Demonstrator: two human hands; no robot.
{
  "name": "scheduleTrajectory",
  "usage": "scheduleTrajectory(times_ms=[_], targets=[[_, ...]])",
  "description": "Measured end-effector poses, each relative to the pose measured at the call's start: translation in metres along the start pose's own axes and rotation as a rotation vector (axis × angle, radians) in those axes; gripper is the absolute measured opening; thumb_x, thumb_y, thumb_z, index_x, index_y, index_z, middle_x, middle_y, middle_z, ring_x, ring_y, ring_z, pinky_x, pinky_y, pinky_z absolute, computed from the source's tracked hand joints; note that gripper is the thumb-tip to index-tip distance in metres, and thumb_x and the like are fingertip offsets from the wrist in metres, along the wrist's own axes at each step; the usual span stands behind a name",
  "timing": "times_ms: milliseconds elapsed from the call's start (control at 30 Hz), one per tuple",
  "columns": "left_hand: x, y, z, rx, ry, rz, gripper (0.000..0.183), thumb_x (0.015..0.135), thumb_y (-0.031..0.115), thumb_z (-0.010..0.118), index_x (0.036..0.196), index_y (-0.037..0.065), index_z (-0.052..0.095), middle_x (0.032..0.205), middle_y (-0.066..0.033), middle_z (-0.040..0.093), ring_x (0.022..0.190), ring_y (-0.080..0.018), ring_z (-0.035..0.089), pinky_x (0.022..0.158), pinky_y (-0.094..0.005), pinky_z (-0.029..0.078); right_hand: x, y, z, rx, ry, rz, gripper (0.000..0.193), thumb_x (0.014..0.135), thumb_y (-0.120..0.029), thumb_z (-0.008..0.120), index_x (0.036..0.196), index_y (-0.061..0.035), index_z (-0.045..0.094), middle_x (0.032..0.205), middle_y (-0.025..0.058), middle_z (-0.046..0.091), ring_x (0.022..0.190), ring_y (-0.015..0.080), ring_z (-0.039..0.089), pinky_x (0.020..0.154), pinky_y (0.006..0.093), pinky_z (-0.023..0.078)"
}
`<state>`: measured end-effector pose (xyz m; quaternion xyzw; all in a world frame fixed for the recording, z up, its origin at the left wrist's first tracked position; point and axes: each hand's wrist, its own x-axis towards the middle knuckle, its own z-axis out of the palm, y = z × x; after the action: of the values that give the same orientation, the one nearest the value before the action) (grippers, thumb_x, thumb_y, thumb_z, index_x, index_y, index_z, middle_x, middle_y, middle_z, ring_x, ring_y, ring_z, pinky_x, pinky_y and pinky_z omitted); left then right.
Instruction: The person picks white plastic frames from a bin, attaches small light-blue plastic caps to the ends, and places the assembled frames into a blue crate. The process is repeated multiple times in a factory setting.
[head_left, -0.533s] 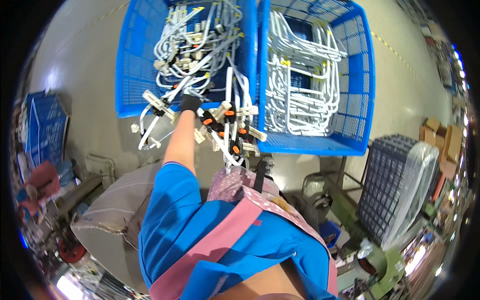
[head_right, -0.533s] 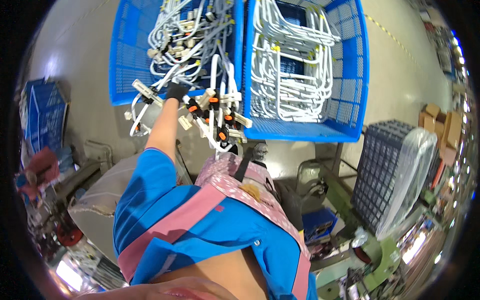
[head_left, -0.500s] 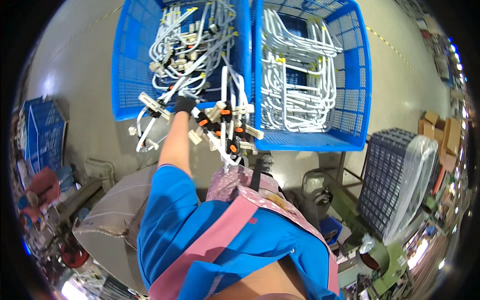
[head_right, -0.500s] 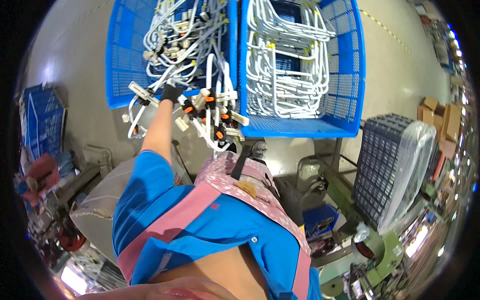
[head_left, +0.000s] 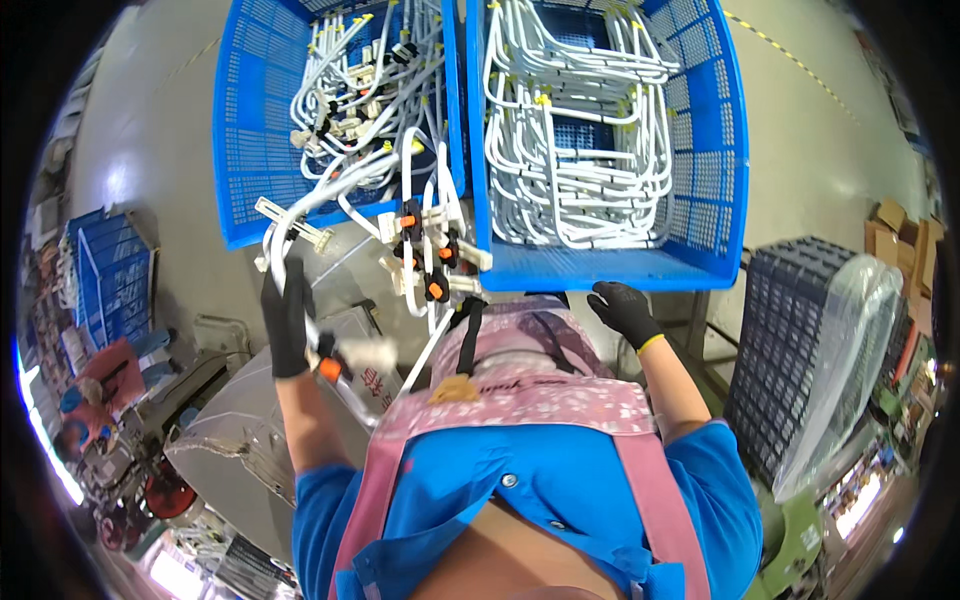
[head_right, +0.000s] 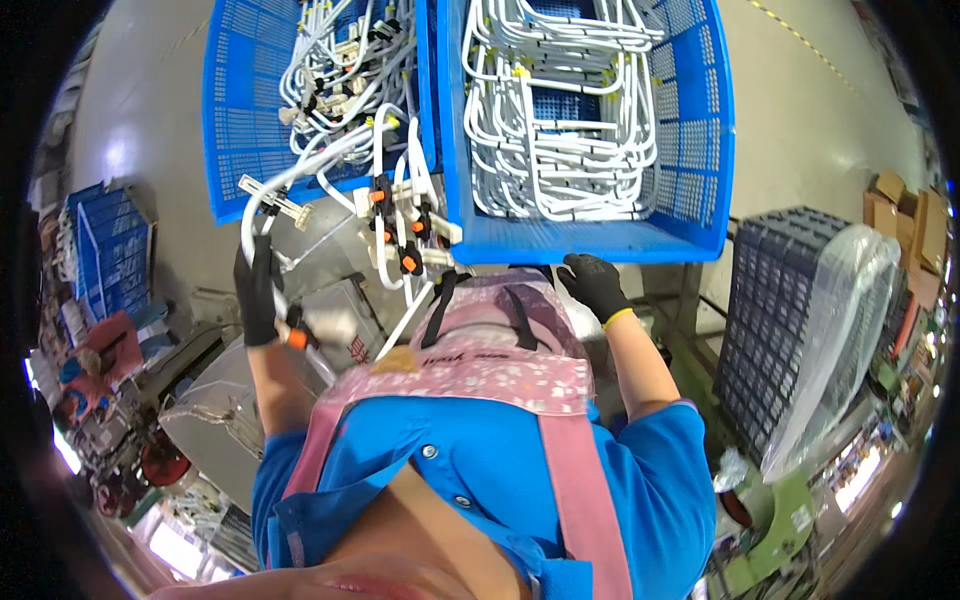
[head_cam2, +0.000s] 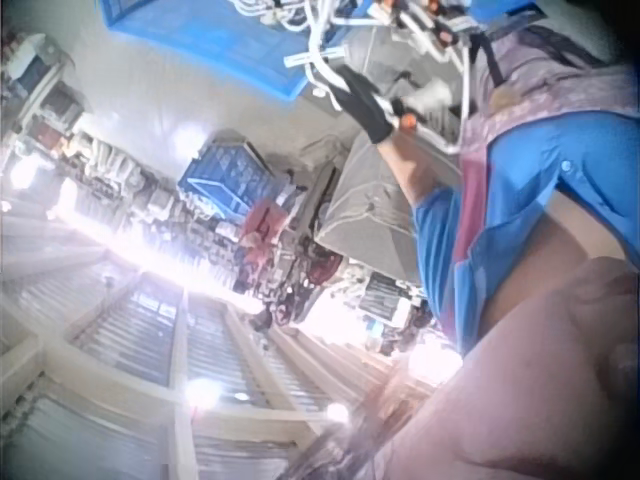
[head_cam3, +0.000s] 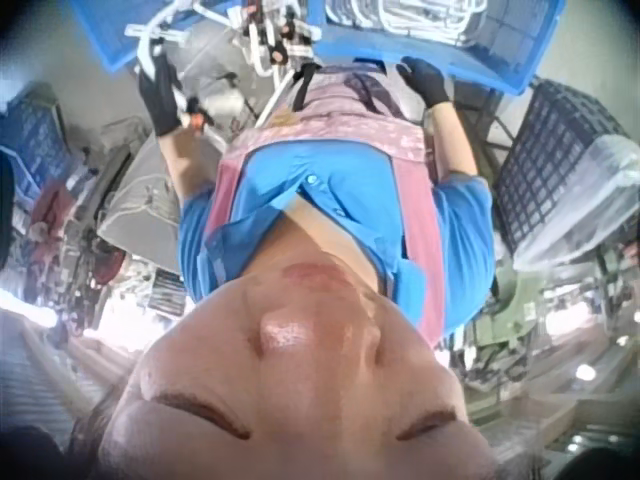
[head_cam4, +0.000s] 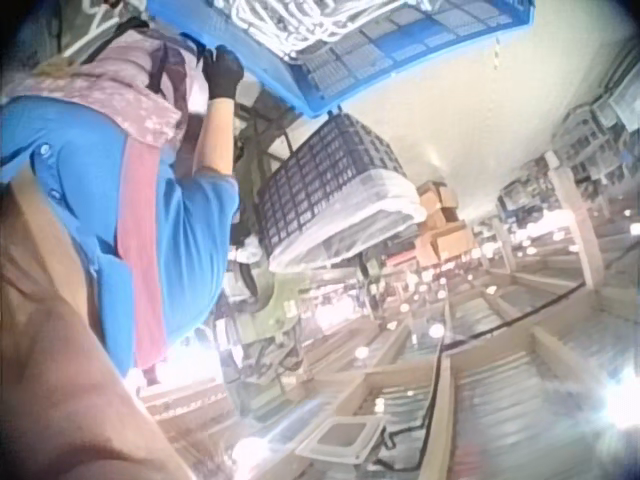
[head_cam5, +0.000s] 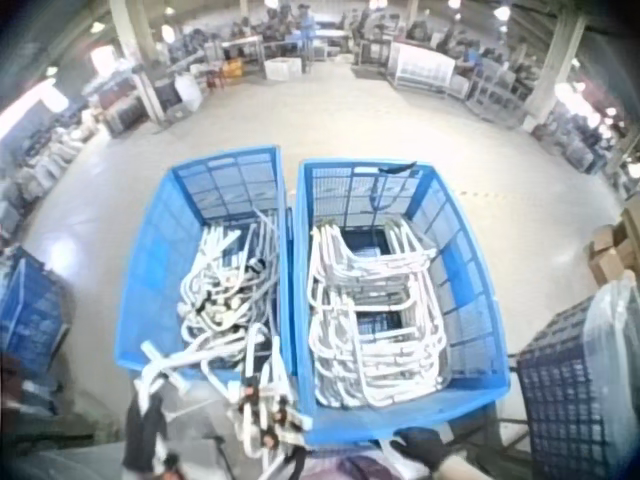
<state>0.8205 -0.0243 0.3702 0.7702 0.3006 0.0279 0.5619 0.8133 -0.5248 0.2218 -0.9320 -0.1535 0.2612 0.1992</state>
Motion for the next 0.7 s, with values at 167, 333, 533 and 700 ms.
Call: scheduleTrajectory(times_ms=[167, 333, 533, 700], targets=[[-0.122, 0.060, -0.003, 0.100, 0.242, -0.199, 0.009, 0.092, 0.013, 0.057, 0.090, 0.006, 0.052, 0.059, 0.0035, 0.043, 0.046, -0.0048, 0.040, 0.042, -0.0199, 0.029, 0.105, 0.067, 0.052, -0.007, -0.199, 0.106, 0.028, 0.083, -0.035, 0.058, 0.096, -0.0107, 0.065, 0.093, 0.0158, 0.067, 0.088, 0.0338, 0.064, 0.076, 0.0462, 0.050], [-0.196, 0.125, 0.019, 0.146, 0.634, -0.312, 0.022, 0.092, 0.018, 0.057, 0.106, 0.002, 0.055, 0.058, 0.0046, 0.038, 0.050, -0.0038, 0.038, 0.044, -0.0198, 0.027, 0.159, 0.084, 0.122, 0.036, -0.475, 0.358, 0.047, 0.084, -0.035, 0.059, 0.120, -0.0058, 0.052, 0.116, 0.0176, 0.062, 0.109, 0.0327, 0.059, 0.092, 0.0426, 0.046], [-0.194, 0.146, 0.034, 0.173, 0.695, -0.264, 0.026, 0.093, 0.025, 0.058, 0.104, 0.002, 0.058, 0.067, 0.0031, 0.044, 0.056, -0.0039, 0.043, 0.047, -0.0180, 0.029, 0.171, 0.107, 0.174, 0.090, -0.560, 0.388, 0.068, 0.081, -0.037, 0.062, 0.137, -0.0077, 0.038, 0.138, 0.0152, 0.047, 0.127, 0.0297, 0.045, 0.104, 0.0419, 0.038], [-0.198, 0.149, 0.023, 0.247, 0.662, -0.255, 0.027, 0.095, 0.028, 0.057, 0.101, 0.002, 0.060, 0.074, 0.0007, 0.051, 0.061, -0.0054, 0.048, 0.050, -0.0179, 0.033, 0.181, 0.129, 0.175, 0.007, -0.599, 0.266, 0.048, 0.088, -0.052, 0.046, 0.112, -0.0146, 0.065, 0.115, 0.0134, 0.064, 0.106, 0.0305, 0.061, 0.095, 0.0486, 0.042]])
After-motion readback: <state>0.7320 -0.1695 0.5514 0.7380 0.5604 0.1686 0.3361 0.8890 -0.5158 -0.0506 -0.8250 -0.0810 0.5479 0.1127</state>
